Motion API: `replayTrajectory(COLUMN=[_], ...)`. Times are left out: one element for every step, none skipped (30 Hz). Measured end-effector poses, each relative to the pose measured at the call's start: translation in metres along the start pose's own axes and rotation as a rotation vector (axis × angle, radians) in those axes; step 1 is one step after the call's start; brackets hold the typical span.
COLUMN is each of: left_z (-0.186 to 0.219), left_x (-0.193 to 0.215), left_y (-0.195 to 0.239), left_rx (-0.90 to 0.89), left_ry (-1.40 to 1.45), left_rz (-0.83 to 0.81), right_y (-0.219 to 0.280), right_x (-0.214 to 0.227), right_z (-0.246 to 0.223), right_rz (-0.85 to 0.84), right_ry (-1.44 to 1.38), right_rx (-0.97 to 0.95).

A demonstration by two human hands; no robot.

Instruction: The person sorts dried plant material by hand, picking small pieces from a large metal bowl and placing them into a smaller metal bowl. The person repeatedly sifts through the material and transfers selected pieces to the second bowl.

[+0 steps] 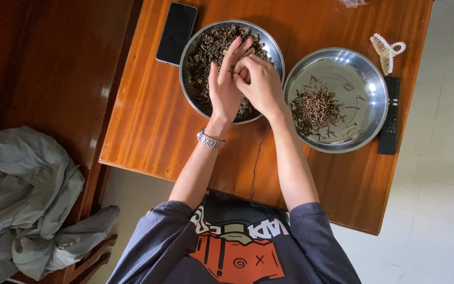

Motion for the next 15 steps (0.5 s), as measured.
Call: replayTrajectory(left_z=[-0.001, -0.001, -0.001, -0.002, -0.003, -0.004, -0.004, -0.004, -0.004, -0.005, -0.008, -0.011, -0.004, 0.004, 0.011], left_x=[0.0, 0.0, 0.0, 0.0, -0.001, -0.002, -0.002, -0.003, -0.005, -0.006, -0.002, 0.001, -0.006, -0.006, -0.006], left_y=[0.0, -0.001, -0.001, -0.001, -0.001, -0.001, -0.001, 0.0, -0.003, -0.002, -0.002, -0.003, -0.003, -0.002, 0.0], left_rx=[-0.001, -0.007, -0.014, -0.014, -0.018, -0.021, -0.024, -0.031, -0.04, -0.046, -0.04, -0.036, -0.042, -0.04, -0.036], left_ry=[0.0, -0.036, -0.072, -0.072, -0.102, -0.132, -0.13, -0.178, -0.222, -0.218, -0.325, -0.432, -0.42, -0.521, -0.623], left_rz=[-0.001, 0.0, 0.001, 0.0, -0.013, -0.026, -0.031, -0.028, -0.033, -0.045, 0.024, 0.093, 0.073, 0.125, 0.18], right_y=[0.0, 0.0, 0.0, 0.0, 0.001, 0.001, 0.002, 0.002, 0.001, 0.001, 0.002, 0.003, 0.003, 0.003, 0.004], right_x=[-0.001, 0.0, 0.0, 0.0, 0.0, 0.001, -0.001, -0.003, -0.002, -0.003, -0.004, -0.004, -0.009, -0.016, -0.023], right_z=[0.001, 0.001, 0.001, 0.001, 0.001, 0.001, 0.002, 0.002, 0.004, 0.002, 0.005, 0.008, 0.014, 0.021, 0.028], right_rz=[0.001, 0.009, 0.016, 0.018, 0.026, 0.033, 0.037, 0.04, 0.048, 0.058, 0.041, 0.024, 0.04, 0.04, 0.038], right_ry=[0.0, 0.003, 0.006, 0.007, 0.006, 0.004, 0.008, 0.026, 0.05, 0.059, 0.05, 0.041, 0.058, 0.059, 0.058], right_rx=[0.001, 0.011, 0.022, 0.023, 0.02, 0.017, 0.02, 0.014, 0.01, 0.014, -0.03, -0.073, -0.072, -0.078, -0.086])
Point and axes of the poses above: each hand's wrist, its own y-axis away from the middle knuckle, its own x-axis out of the back of the hand, z = x × y, the point moved 8 cm from there along -y, towards the middle knuckle, and after that the axes turned 2 degrees about z, right-handed, at the moved point
